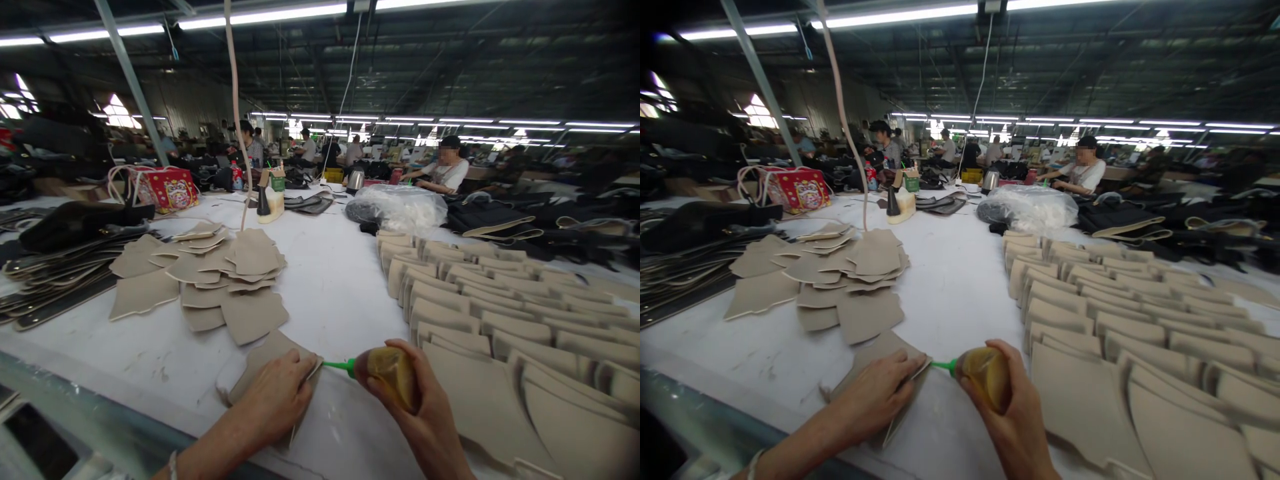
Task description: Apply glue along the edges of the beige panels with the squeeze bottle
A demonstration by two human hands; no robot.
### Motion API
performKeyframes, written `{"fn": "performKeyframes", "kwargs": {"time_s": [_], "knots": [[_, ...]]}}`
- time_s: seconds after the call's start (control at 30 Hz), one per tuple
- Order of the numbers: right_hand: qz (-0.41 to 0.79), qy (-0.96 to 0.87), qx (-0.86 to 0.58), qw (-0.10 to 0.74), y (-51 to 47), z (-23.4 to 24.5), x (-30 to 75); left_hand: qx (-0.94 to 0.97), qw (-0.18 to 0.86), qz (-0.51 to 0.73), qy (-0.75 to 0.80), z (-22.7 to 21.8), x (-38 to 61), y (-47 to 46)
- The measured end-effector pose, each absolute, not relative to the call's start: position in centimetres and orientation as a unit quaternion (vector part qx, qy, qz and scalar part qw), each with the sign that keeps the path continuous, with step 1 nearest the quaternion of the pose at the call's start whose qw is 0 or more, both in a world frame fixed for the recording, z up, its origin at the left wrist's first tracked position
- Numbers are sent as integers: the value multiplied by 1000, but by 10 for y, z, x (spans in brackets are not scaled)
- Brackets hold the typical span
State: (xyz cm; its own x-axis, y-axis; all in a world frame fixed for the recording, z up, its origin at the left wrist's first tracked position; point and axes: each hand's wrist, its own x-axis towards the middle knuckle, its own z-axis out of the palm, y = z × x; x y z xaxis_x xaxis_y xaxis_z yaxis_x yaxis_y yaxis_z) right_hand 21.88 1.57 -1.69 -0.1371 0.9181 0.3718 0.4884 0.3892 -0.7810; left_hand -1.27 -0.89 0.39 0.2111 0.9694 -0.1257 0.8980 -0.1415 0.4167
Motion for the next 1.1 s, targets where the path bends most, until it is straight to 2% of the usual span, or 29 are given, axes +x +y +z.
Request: {"fn": "performKeyframes", "kwargs": {"time_s": [0.1, 0.3, 0.43, 0.63, 0.8, 0.97, 1.1], "knots": [[252, -700, -501, 441, 13, -16, 217, 752, 208, 87, 619, 4, -13, -10], [354, -658, -497, 442, 7, -13, 214, 753, 209, 88, 618, 5, -15, -10], [349, -654, -508, 438, 9, -12, 215, 754, 214, 84, 615, 6, -17, -11], [426, -641, -468, 435, 0, -10, 210, 756, 232, 93, 605, 5, -20, -12], [390, -634, -501, 442, 0, -11, 212, 756, 228, 96, 606, 2, -20, -13], [460, -631, -457, 426, -10, -11, 209, 752, 242, 88, 607, 3, -20, -13], [427, -611, -499, 443, -13, -9, 207, 744, 243, 75, 619, 6, -19, -13]]}}
